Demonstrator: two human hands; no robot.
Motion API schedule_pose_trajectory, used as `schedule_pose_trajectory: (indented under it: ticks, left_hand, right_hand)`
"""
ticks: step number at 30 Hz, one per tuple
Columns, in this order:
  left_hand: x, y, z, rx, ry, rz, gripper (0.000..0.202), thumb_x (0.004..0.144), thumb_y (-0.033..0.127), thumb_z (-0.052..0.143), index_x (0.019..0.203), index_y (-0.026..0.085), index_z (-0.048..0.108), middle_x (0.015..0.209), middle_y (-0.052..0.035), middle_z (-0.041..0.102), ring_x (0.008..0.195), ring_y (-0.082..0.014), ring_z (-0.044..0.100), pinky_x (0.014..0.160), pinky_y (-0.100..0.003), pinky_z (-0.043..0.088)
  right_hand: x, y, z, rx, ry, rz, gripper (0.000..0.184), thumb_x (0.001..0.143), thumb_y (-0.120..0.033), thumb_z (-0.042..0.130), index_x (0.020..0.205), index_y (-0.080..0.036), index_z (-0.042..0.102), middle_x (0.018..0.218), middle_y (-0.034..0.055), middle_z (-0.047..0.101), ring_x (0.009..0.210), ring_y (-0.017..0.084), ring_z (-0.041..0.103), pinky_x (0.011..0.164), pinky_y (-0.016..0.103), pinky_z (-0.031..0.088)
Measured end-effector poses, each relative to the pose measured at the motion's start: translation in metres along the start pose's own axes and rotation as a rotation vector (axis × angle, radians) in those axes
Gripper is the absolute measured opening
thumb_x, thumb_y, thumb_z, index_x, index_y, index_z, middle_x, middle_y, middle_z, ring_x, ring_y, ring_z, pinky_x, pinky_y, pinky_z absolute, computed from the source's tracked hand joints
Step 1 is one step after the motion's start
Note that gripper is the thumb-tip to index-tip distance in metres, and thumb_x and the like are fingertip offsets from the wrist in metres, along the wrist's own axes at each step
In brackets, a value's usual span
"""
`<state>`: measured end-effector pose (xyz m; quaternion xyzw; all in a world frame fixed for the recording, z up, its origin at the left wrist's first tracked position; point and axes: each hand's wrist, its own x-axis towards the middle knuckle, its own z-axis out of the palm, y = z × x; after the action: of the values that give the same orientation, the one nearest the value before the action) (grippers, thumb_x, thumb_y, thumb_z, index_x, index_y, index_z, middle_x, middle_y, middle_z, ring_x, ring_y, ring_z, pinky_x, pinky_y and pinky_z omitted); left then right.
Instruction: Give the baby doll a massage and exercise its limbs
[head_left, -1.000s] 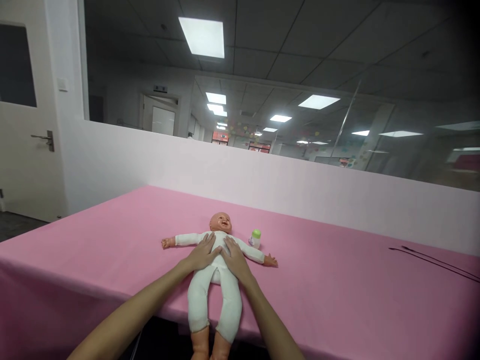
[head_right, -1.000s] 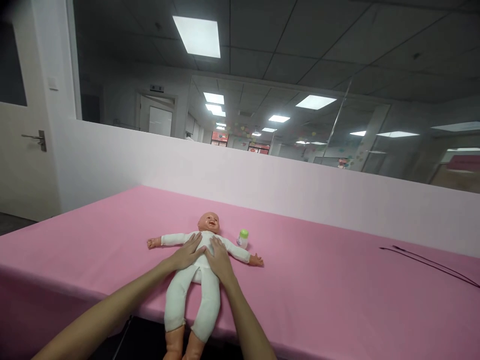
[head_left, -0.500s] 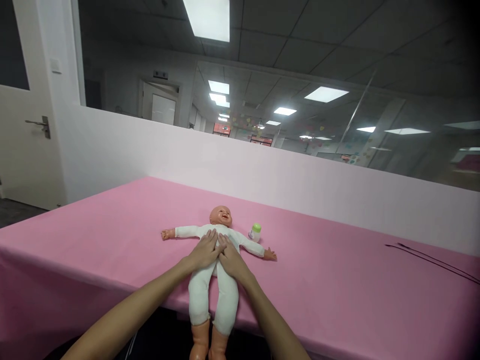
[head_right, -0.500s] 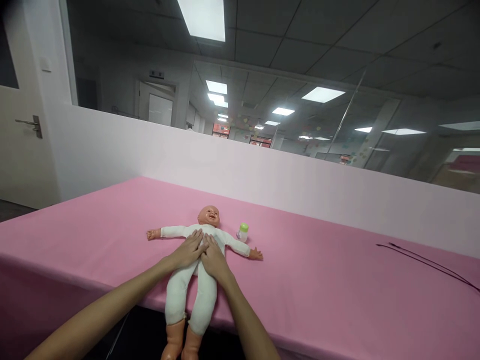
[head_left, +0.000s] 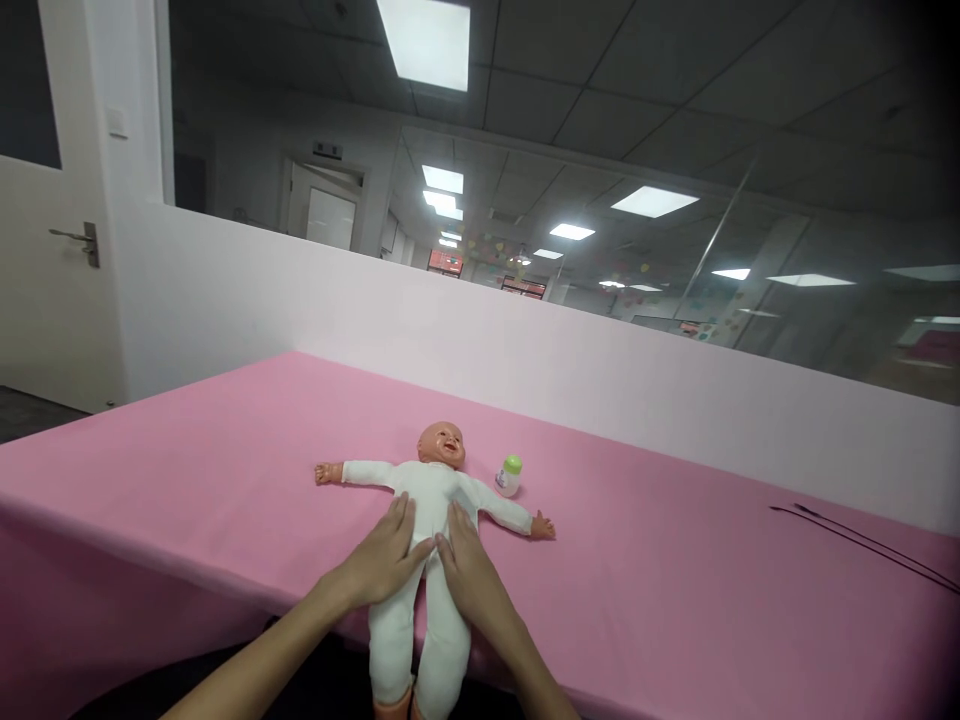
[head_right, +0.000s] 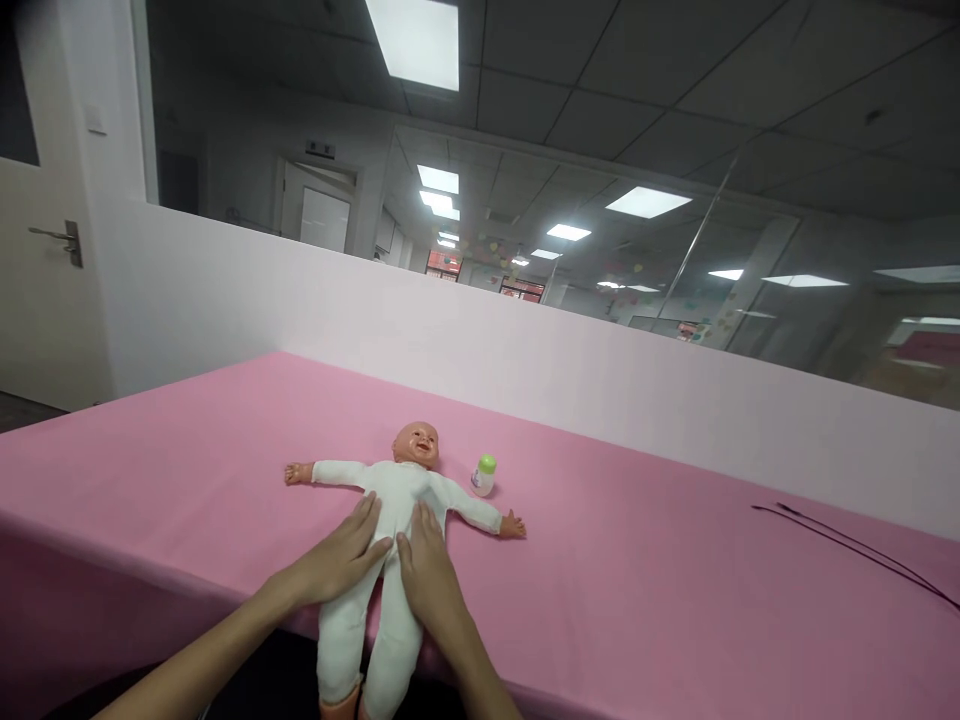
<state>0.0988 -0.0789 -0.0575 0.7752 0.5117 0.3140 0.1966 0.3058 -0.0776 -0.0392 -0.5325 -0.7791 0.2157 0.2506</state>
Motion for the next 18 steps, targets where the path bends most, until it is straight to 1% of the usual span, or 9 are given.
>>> schedule_pose_trajectory:
  ticks: [2,5,8,10,11,13,15,16,18]
  left_hand:
    - [0.006,0.017,0.005,0.02,-0.083,0.001,0.09,0.103,0.07,0.026,0.165,0.006,0.026,0.173,-0.018,0.012,0.162,-0.033,0.007,0.131,-0.051,0.017]
    - [0.034,0.031,0.007,0.039,-0.094,-0.001,0.085,0.104,0.066,0.021,0.165,0.006,0.026,0.173,-0.0162,0.014,0.162,-0.0321,0.007,0.131,-0.053,0.011]
    - [0.067,0.022,0.001,0.032,-0.068,-0.061,0.086,0.104,0.065,0.021,0.165,0.005,0.026,0.173,-0.0178,0.015,0.162,-0.0343,0.007,0.13,-0.055,0.01]
    - [0.08,0.01,-0.004,-0.003,-0.048,-0.113,0.089,0.102,0.068,0.023,0.165,0.006,0.024,0.173,-0.0186,0.014,0.162,-0.0359,0.006,0.13,-0.055,0.011]
    - [0.082,0.003,-0.007,-0.022,-0.047,-0.141,0.091,0.101,0.07,0.025,0.165,0.005,0.023,0.173,-0.0196,0.012,0.162,-0.0364,0.006,0.13,-0.054,0.012]
    - [0.073,-0.007,-0.012,-0.034,-0.043,-0.186,0.091,0.101,0.068,0.029,0.164,0.002,0.023,0.173,-0.0228,0.013,0.162,-0.0365,0.009,0.13,-0.053,0.014]
    - [0.049,-0.007,-0.013,0.003,0.026,-0.188,0.082,0.103,0.061,0.034,0.16,0.002,0.032,0.171,-0.0245,0.019,0.161,-0.037,0.013,0.13,-0.053,0.017]
    - [0.033,-0.003,-0.012,0.029,0.104,-0.168,0.075,0.104,0.056,0.036,0.157,0.004,0.039,0.171,-0.0235,0.024,0.161,-0.0372,0.015,0.129,-0.054,0.019]
    - [-0.004,0.013,-0.006,0.073,0.324,-0.093,0.059,0.104,0.048,0.043,0.149,0.013,0.051,0.169,-0.0182,0.033,0.159,-0.0372,0.025,0.126,-0.055,0.028]
  right_hand:
    - [0.007,-0.005,0.0,-0.023,-0.042,-0.084,0.069,0.102,-0.036,0.038,0.165,-0.012,0.028,0.174,0.0088,0.02,0.162,0.023,0.015,0.134,0.046,0.013]
    - [0.033,-0.005,-0.003,-0.008,-0.034,-0.138,0.068,0.099,-0.03,0.039,0.164,-0.013,0.033,0.172,0.0098,0.027,0.161,0.022,0.02,0.133,0.046,0.015]
    - [0.061,0.004,-0.009,0.02,0.047,-0.108,0.065,0.101,-0.041,0.037,0.16,-0.012,0.042,0.169,0.0135,0.035,0.16,0.025,0.026,0.132,0.048,0.017]
    - [0.073,0.013,-0.01,0.035,0.106,-0.066,0.071,0.102,-0.051,0.037,0.158,-0.009,0.043,0.168,0.0157,0.036,0.159,0.027,0.028,0.132,0.048,0.017]
    - [0.074,0.018,-0.011,0.044,0.126,-0.043,0.075,0.101,-0.055,0.036,0.159,-0.008,0.042,0.168,0.0166,0.035,0.159,0.028,0.028,0.132,0.047,0.017]
    - [0.071,0.028,-0.012,0.061,0.146,0.014,0.082,0.1,-0.061,0.035,0.159,-0.005,0.039,0.169,0.0176,0.033,0.159,0.029,0.026,0.131,0.047,0.018]
    - [0.062,0.037,-0.016,0.068,0.164,0.045,0.082,0.098,-0.063,0.037,0.158,-0.006,0.041,0.168,0.0183,0.036,0.158,0.031,0.029,0.13,0.048,0.022]
    - [0.057,0.041,-0.021,0.068,0.175,0.041,0.08,0.097,-0.062,0.039,0.155,-0.008,0.045,0.165,0.0182,0.041,0.155,0.032,0.036,0.128,0.049,0.026]
    - [0.045,0.05,-0.037,0.032,0.204,0.021,0.069,0.097,-0.058,0.043,0.147,-0.013,0.056,0.153,0.0171,0.056,0.143,0.034,0.052,0.12,0.049,0.038]
